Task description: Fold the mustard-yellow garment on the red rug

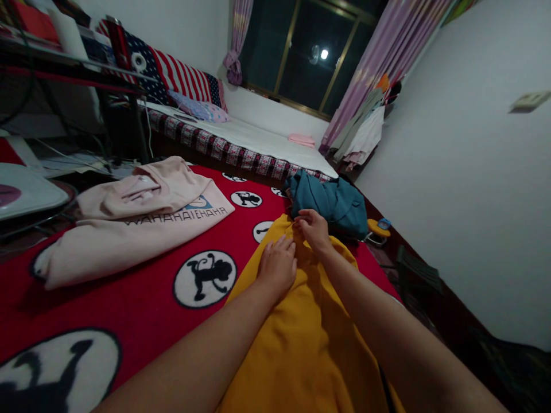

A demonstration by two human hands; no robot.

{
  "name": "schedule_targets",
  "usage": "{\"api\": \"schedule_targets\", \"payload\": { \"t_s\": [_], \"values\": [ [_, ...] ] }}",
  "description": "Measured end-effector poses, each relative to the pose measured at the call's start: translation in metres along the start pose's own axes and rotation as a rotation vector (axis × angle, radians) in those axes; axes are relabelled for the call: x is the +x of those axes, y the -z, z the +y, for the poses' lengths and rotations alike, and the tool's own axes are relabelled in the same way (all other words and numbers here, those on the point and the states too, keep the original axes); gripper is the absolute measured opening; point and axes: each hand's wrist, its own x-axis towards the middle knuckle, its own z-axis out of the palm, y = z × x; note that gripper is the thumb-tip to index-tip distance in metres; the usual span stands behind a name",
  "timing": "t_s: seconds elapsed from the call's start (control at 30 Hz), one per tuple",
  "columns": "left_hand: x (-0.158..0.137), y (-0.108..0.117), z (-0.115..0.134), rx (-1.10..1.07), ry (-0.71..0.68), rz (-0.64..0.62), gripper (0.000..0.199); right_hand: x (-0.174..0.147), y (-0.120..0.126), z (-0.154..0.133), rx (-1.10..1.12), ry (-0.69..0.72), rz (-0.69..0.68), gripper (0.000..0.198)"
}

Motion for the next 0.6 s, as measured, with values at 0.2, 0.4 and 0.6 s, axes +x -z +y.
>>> {"api": "schedule_targets", "payload": {
  "t_s": [0.2, 0.4, 0.6],
  "values": [
    [-0.001, -0.002, 0.000, 0.091, 0.120, -0.094, 0.051, -0.047, 0.003, 0.014, -0.256, 0.328, -0.099, 0.034],
    [-0.002, 0.000, -0.003, 0.144, 0.110, -0.196, 0.073, -0.032, -0.007, 0.022, -0.607, 0.166, -0.408, 0.053],
    [-0.002, 0.000, -0.014, 0.203, 0.013, -0.240, 0.099, -0.016, -0.012, 0.017, -0.657, -0.014, -0.481, 0.057]
  ]
}}
